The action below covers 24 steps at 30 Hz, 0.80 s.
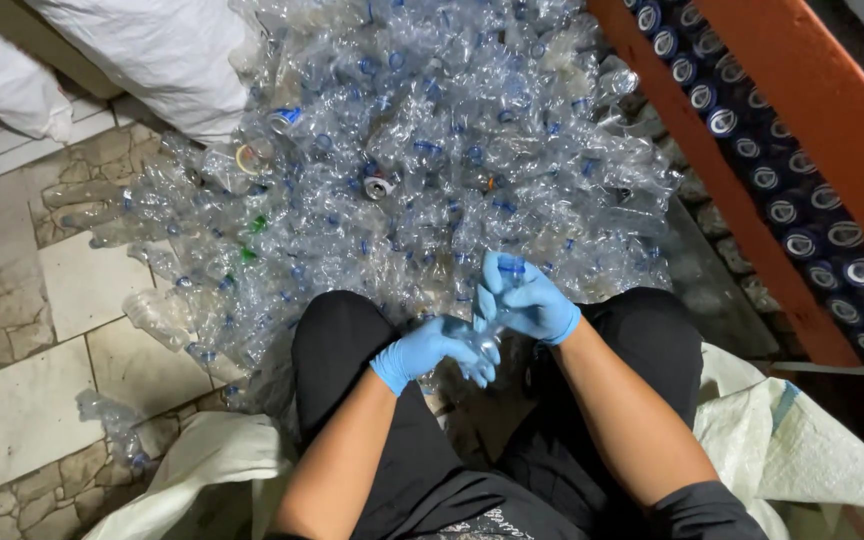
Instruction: The person sits on the floor and crushes empty plastic water bottles by hand. They pick up bottles from a large pile, squeeze them flat, and place them into a white sack.
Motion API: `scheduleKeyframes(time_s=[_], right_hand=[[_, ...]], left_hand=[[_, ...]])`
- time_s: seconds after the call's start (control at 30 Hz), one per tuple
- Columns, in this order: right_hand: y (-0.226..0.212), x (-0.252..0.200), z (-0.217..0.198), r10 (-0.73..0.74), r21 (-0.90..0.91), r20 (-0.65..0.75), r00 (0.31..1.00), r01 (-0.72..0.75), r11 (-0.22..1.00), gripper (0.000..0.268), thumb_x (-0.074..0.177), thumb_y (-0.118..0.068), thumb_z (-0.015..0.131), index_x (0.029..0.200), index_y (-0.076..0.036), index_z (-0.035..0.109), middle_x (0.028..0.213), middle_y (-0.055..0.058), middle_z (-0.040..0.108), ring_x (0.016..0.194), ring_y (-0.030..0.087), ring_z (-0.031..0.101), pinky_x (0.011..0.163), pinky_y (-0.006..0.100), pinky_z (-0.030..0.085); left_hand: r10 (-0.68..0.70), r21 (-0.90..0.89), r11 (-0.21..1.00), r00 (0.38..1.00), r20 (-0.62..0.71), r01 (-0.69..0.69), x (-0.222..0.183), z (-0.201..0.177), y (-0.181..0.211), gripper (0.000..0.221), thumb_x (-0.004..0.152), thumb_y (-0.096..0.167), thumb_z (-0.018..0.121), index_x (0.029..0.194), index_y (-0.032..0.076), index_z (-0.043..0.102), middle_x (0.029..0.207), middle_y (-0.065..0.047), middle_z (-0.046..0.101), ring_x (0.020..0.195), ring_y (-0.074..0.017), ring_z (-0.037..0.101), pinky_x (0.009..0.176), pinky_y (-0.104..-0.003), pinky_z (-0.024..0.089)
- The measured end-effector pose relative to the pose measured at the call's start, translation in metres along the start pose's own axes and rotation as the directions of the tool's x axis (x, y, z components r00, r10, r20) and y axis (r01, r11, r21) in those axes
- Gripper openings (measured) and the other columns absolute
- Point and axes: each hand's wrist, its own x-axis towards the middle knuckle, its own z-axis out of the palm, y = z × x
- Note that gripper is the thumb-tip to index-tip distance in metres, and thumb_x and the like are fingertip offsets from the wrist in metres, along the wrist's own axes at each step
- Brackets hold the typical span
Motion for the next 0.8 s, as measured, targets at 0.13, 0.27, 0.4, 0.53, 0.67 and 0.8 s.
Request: scheduleKeyframes(time_s=[0.13, 0.27, 0.4, 0.53, 0.67, 0.8], right_hand=[[0.006, -0.003, 0.001, 0.076, 0.264, 0.312, 0.947, -0.163, 0.951, 0.031, 0.073, -0.009, 0.069, 0.087, 0.000, 0.043, 0.054, 0.024, 0.052, 0.040, 0.035, 0.054, 0.045, 0.044, 0.049], [0.011, 0.005, 0.005, 0.086, 0.411, 0.343, 0.935, -0.232, 0.882, 0.028, 0.080, -0.013, 0.064, 0.090, -0.005, 0.040, 0.051, 0.013, 0.046, 0.030, 0.023, 0.048, 0.038, 0.038, 0.043], [-0.001, 0.019, -0.009, 0.066, 0.338, 0.219, 0.974, -0.139, 0.931, 0.025, 0.085, -0.015, 0.060, 0.099, -0.005, 0.043, 0.055, 0.006, 0.046, 0.027, 0.012, 0.042, 0.034, 0.034, 0.045], [-0.012, 0.025, -0.009, 0.059, 0.058, -0.414, 0.909, -0.038, 0.998, 0.014, 0.085, -0.023, 0.061, 0.094, -0.016, 0.053, 0.057, 0.001, 0.047, 0.030, 0.011, 0.034, 0.037, 0.028, 0.035], [-0.003, 0.040, -0.025, -0.091, -0.012, -0.754, 0.651, 0.125, 0.992, 0.015, 0.086, -0.020, 0.065, 0.084, -0.022, 0.050, 0.057, 0.003, 0.049, 0.038, 0.017, 0.037, 0.044, 0.031, 0.033], [0.020, 0.045, -0.037, -0.121, -0.042, -0.818, 0.562, 0.151, 0.988, 0.015, 0.085, -0.023, 0.067, 0.080, -0.022, 0.053, 0.057, 0.003, 0.055, 0.039, 0.018, 0.043, 0.047, 0.031, 0.037]], left_hand=[[-0.131, -0.453, 0.836, 0.915, 0.381, 0.309, 0.011, -0.022, -0.056, 0.037, 0.076, 0.011, 0.058, 0.098, -0.018, 0.065, 0.087, -0.040, 0.068, 0.078, -0.0519, 0.072, 0.068, -0.057, 0.059], [-0.083, -0.550, 0.759, 0.890, 0.448, 0.348, 0.023, -0.043, -0.094, 0.048, 0.071, 0.003, 0.051, 0.106, -0.030, 0.057, 0.086, -0.053, 0.060, 0.072, -0.0651, 0.065, 0.063, -0.067, 0.056], [0.070, -0.482, 0.876, 0.992, 0.103, -0.012, 0.032, -0.016, -0.051, 0.038, 0.078, -0.004, 0.059, 0.114, -0.016, 0.060, 0.097, -0.040, 0.069, 0.081, -0.0538, 0.072, 0.065, -0.059, 0.061], [0.375, 0.629, 0.777, 0.819, -0.433, -0.023, 0.029, -0.007, -0.037, 0.060, 0.082, 0.041, 0.083, 0.131, 0.012, 0.065, 0.120, -0.010, 0.071, 0.114, -0.0284, 0.067, 0.099, -0.040, 0.050], [0.539, 0.976, 0.044, 0.817, -0.205, 0.215, 0.016, 0.028, 0.009, 0.094, 0.077, 0.053, 0.076, 0.155, 0.012, 0.043, 0.146, -0.014, 0.055, 0.135, -0.0336, 0.052, 0.110, -0.053, 0.038], [0.477, 0.938, -0.090, 0.841, -0.253, 0.334, 0.036, 0.017, -0.022, 0.100, 0.067, 0.039, 0.084, 0.152, 0.007, 0.041, 0.146, -0.016, 0.054, 0.134, -0.0325, 0.053, 0.109, -0.049, 0.041]])
